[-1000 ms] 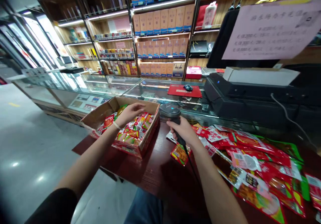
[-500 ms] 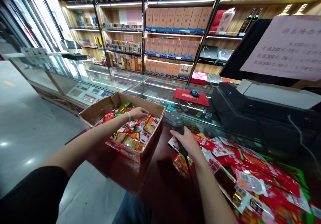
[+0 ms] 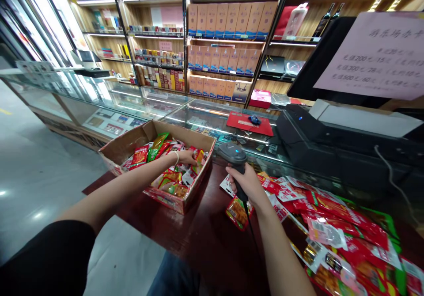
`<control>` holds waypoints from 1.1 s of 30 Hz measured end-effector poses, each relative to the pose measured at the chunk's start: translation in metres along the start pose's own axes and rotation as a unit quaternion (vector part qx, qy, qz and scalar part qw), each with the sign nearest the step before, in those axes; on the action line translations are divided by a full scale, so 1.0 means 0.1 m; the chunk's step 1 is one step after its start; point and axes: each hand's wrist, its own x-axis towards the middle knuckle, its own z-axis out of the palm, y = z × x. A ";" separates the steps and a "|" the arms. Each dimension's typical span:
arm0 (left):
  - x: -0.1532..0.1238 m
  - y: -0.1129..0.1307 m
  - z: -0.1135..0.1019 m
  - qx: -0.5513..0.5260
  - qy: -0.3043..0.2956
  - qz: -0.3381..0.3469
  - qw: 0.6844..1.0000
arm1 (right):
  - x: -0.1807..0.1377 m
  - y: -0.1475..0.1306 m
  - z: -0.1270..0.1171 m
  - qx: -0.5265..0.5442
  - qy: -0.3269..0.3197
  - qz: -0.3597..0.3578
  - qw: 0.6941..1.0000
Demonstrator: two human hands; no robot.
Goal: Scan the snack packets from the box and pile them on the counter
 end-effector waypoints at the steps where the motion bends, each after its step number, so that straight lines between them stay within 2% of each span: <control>1: -0.02 0.00 0.02 0.003 0.004 0.004 1.000 | -0.01 -0.01 0.00 0.003 0.003 0.002 1.000; 5: -0.12 0.02 0.10 0.003 0.026 0.009 1.000 | -0.04 -0.03 -0.02 0.014 0.004 -0.008 1.000; 8: -0.19 0.04 0.05 0.000 0.071 0.017 0.997 | -0.08 -0.05 -0.04 0.027 0.000 -0.012 1.000; 13: -0.30 0.08 -0.27 -0.003 0.170 0.046 0.984 | -0.22 -0.04 -0.14 0.028 0.011 -0.028 0.999; 16: -0.43 0.14 -0.46 -0.006 0.190 0.055 0.980 | -0.32 -0.01 -0.26 0.024 0.022 -0.023 0.999; 19: -0.63 0.28 -0.55 -0.115 0.183 0.075 0.974 | -0.41 0.05 -0.45 0.024 0.039 -0.016 0.999; 21: -0.80 0.44 -0.51 -0.230 0.172 0.107 0.952 | -0.48 0.10 -0.59 0.034 0.055 -0.019 0.998; 23: -0.98 0.67 -0.38 -0.300 0.157 0.141 0.930 | -0.54 0.16 -0.74 0.045 0.067 -0.024 0.996; 26: -1.19 1.04 -0.05 -0.356 0.147 0.171 0.907 | -0.65 0.26 -0.96 0.046 0.094 -0.026 0.994; 30: -1.27 1.38 0.59 -0.436 0.103 0.191 0.873 | -0.77 0.39 -1.24 0.052 0.148 -0.029 0.987; 33: -1.14 1.39 1.14 -0.477 0.055 0.175 0.860 | -0.83 0.50 -1.40 0.066 0.160 -0.036 0.984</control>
